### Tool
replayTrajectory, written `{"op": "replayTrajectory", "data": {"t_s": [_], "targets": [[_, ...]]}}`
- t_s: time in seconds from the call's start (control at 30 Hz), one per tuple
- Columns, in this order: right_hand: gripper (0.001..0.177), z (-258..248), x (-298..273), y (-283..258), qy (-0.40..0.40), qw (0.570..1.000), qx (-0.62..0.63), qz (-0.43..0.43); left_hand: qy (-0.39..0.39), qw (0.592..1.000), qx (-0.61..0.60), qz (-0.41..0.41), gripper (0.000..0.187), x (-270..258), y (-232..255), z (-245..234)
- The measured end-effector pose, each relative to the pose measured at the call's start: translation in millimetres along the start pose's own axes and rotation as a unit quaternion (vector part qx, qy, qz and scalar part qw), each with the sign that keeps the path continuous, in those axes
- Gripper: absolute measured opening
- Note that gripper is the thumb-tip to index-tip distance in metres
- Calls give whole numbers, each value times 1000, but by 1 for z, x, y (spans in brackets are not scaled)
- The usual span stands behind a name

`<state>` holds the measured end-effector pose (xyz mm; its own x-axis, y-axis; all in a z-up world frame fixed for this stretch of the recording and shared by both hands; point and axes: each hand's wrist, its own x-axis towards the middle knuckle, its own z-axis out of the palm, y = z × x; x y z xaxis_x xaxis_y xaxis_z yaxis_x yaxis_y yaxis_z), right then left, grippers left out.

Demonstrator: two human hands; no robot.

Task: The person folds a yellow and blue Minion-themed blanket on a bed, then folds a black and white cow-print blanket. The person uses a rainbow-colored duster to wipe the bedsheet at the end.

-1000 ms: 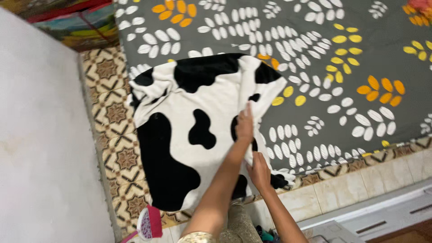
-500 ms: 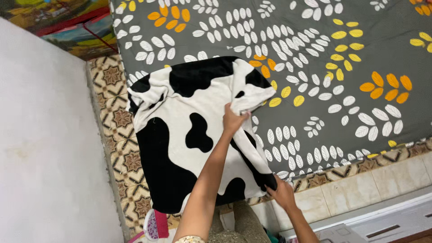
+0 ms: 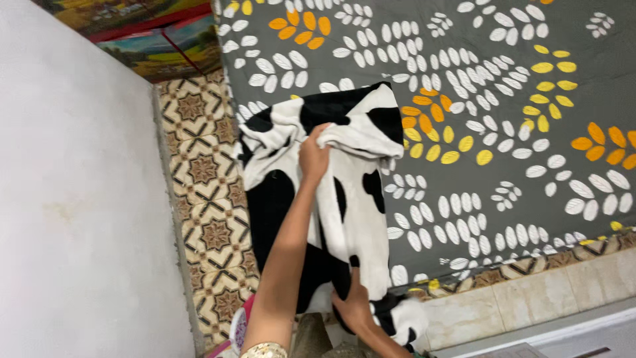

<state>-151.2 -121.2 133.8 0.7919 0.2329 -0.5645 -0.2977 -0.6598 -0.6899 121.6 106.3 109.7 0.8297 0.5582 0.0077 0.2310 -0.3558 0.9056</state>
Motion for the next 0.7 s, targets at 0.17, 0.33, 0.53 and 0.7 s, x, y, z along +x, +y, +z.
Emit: {"op": "replayTrajectory", "data": {"t_s": [0.17, 0.33, 0.53, 0.7], "targets": [[80, 109, -11, -64, -53, 997, 51, -31, 10, 988, 30, -151, 63, 37, -100, -101], [83, 190, -26, -72, -196, 962, -109, -158, 19, 970, 140, -199, 100, 35, -216, -166], [68, 186, -23, -17, -247, 960, -84, -101, -135, 971, 82, -181, 123, -50, -303, -162], [35, 117, 35, 32, 1, 997, 67, -40, -132, 959, -40, -247, 130, -113, -318, -129]]}}
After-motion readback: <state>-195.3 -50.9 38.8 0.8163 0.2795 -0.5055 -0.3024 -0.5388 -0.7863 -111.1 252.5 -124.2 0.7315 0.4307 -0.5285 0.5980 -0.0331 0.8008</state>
